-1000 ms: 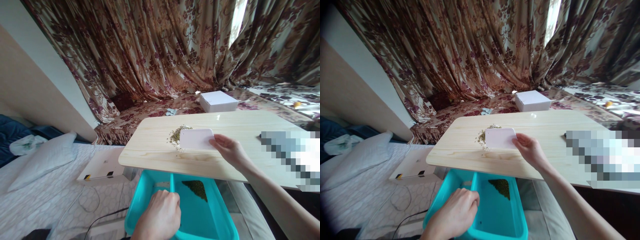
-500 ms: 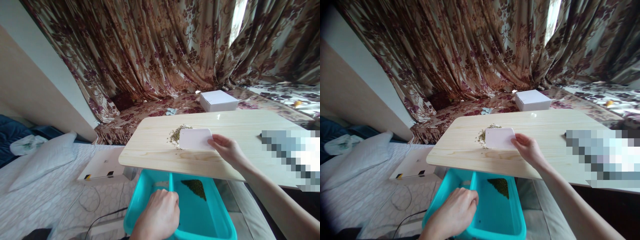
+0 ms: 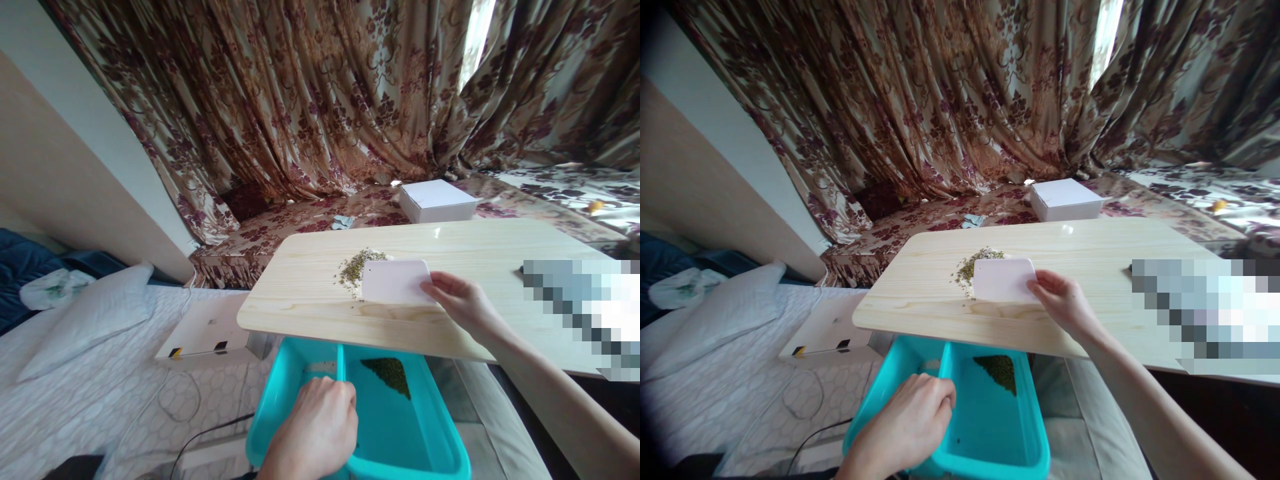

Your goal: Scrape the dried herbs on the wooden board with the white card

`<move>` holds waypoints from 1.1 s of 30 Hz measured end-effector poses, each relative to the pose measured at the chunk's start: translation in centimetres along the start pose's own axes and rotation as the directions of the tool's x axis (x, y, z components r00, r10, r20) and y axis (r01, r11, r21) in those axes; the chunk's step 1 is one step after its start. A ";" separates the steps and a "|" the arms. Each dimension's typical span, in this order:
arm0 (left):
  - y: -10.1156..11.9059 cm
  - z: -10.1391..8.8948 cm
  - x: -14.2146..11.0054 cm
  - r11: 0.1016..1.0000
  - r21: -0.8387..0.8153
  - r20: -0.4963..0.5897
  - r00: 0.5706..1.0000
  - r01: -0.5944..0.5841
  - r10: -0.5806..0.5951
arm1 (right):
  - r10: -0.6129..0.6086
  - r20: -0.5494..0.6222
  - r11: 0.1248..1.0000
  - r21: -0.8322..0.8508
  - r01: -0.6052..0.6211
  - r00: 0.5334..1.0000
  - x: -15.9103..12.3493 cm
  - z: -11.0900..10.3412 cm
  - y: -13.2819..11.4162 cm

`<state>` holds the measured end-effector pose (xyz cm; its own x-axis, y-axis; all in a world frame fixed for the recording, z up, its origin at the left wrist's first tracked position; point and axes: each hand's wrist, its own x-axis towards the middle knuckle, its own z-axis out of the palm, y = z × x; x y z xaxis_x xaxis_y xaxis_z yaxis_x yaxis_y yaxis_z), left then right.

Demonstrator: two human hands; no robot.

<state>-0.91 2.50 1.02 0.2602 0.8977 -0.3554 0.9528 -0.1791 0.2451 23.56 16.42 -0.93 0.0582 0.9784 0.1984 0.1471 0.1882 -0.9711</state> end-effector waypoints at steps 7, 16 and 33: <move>0.0 0.0 0.0 1.000 0.007 -0.019 1.000 0.000 0.000 | 0.010 -0.002 0.999 0.037 -0.010 1.000 -0.1 0.4 -0.4; 0.0 -0.2 -0.2 1.000 -0.008 -0.022 1.000 0.002 -0.002 | -0.014 0.047 1.000 -0.012 0.015 0.999 -0.2 0.8 -0.4; -0.2 0.1 -0.2 1.000 -0.002 -0.045 0.999 -0.015 0.015 | -0.022 0.073 0.997 -0.079 0.028 0.997 -0.9 0.3 -0.1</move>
<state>-1.12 2.34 0.98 0.2668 0.9123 -0.3107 0.9485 -0.1915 0.2523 23.21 15.57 -1.01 -0.0175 0.9777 0.2094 0.2257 0.2079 -0.9517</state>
